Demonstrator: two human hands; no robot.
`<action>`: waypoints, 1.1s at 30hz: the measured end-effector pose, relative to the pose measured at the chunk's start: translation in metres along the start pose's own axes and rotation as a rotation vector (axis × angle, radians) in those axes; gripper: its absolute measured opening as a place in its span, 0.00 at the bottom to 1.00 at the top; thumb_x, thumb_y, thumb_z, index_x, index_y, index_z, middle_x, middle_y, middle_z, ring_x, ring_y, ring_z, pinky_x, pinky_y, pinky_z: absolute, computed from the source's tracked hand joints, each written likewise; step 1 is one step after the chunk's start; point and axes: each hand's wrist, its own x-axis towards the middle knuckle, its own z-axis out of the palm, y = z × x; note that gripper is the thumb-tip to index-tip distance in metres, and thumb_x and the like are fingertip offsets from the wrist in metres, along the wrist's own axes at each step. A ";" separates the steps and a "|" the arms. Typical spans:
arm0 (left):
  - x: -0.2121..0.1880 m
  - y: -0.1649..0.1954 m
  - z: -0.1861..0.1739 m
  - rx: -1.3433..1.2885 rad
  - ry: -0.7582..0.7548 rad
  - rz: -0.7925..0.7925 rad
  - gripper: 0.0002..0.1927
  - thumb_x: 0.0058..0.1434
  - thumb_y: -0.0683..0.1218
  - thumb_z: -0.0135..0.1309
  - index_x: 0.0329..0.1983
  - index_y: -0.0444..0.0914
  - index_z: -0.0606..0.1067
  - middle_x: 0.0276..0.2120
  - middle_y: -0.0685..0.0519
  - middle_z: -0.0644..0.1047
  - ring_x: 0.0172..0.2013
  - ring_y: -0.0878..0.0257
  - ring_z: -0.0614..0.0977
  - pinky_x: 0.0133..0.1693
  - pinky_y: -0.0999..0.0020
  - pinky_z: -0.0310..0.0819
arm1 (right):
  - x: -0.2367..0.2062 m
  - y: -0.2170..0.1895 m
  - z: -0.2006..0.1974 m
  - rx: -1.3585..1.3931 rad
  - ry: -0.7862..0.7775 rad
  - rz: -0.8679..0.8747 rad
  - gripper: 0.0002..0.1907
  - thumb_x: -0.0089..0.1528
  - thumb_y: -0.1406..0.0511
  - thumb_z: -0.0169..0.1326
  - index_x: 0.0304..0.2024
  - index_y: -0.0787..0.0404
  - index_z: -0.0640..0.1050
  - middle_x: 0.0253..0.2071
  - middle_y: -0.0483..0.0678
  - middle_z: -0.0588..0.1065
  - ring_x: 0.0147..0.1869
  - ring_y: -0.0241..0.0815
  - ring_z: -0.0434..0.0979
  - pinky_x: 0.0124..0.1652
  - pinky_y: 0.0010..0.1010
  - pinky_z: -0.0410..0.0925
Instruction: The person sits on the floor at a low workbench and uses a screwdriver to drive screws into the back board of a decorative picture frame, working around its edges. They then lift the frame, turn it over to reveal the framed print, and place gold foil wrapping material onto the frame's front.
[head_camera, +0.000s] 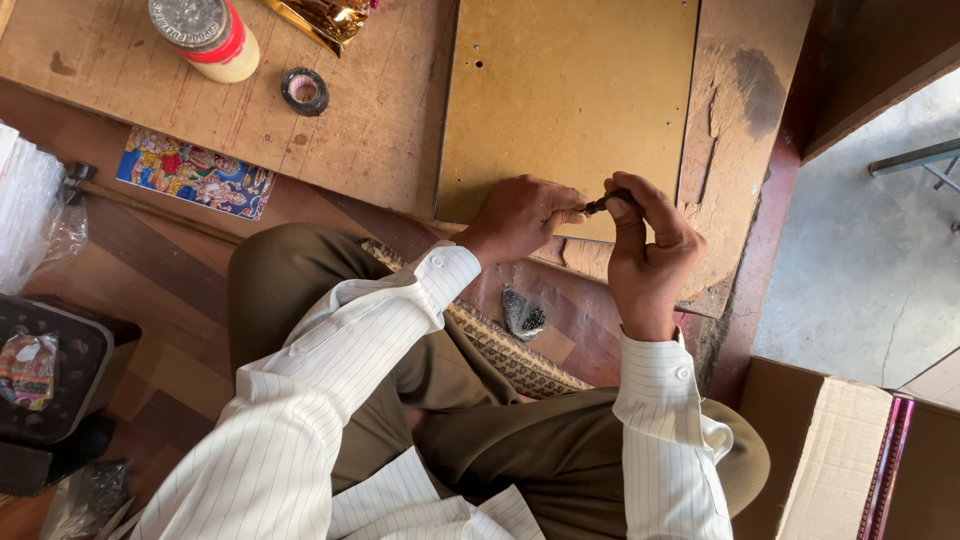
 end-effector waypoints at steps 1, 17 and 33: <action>0.000 0.000 0.001 -0.022 0.018 -0.004 0.07 0.61 0.47 0.59 0.39 0.41 0.83 0.32 0.50 0.84 0.35 0.51 0.85 0.37 0.55 0.77 | 0.000 0.002 0.000 -0.034 0.017 -0.009 0.08 0.68 0.74 0.61 0.50 0.65 0.82 0.45 0.49 0.83 0.49 0.35 0.84 0.51 0.27 0.77; -0.001 0.003 -0.001 0.025 0.013 -0.030 0.09 0.61 0.52 0.60 0.35 0.43 0.83 0.27 0.51 0.82 0.30 0.51 0.84 0.33 0.54 0.75 | -0.003 0.001 0.001 -0.024 0.026 0.027 0.10 0.67 0.75 0.63 0.50 0.66 0.82 0.45 0.50 0.83 0.50 0.37 0.84 0.52 0.29 0.76; 0.000 0.007 -0.004 -0.004 0.021 -0.054 0.10 0.62 0.53 0.61 0.40 0.45 0.84 0.29 0.50 0.83 0.30 0.52 0.84 0.34 0.56 0.76 | 0.001 -0.001 0.002 0.039 0.052 0.058 0.08 0.68 0.73 0.61 0.50 0.67 0.82 0.45 0.50 0.83 0.50 0.35 0.83 0.52 0.26 0.76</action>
